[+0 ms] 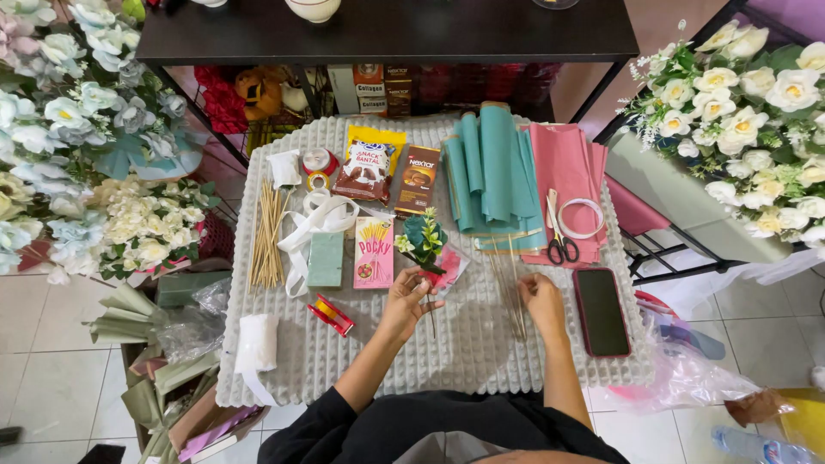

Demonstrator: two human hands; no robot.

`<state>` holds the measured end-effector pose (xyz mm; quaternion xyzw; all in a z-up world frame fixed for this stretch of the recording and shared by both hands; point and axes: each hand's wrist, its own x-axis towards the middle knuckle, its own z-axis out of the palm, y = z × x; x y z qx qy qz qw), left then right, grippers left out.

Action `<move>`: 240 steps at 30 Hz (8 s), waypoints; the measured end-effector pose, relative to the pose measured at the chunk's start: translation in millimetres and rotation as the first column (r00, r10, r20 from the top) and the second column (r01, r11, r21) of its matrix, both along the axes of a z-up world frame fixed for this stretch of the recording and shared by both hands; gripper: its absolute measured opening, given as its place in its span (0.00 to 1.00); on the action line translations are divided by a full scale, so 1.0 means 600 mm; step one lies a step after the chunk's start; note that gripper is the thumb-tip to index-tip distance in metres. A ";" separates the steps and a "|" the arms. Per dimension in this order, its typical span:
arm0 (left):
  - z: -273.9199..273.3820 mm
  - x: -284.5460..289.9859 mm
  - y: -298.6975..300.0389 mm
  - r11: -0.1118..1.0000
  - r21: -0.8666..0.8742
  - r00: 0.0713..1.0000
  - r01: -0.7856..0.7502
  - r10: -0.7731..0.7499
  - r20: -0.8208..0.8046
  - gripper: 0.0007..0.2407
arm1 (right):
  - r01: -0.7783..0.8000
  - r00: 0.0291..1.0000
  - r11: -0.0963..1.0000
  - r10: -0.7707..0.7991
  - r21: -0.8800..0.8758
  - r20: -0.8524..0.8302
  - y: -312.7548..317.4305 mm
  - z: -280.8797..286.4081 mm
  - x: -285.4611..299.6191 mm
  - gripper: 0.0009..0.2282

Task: Assembling a gift bouquet by arranging chocolate boxes and small gift boxes on a table

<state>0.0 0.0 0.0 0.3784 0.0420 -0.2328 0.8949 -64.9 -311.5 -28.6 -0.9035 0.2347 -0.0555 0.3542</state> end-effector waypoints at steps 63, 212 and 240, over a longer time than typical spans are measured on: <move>-0.363 0.074 -0.107 0.757 0.422 0.844 -0.500 0.316 0.434 0.21 | -0.018 0.985 0.188 -0.166 0.982 0.050 0.130 -0.046 1.001 0.04; -0.145 -0.202 0.142 0.083 0.777 0.012 0.624 -0.995 0.096 0.28 | -0.590 0.807 0.649 0.472 0.481 0.354 0.109 0.115 -0.220 0.12; 0.076 -0.110 0.224 -0.186 0.859 0.132 0.477 -0.951 -0.279 0.11 | -0.164 0.970 0.982 0.178 -0.092 0.168 0.216 -0.020 -0.028 0.10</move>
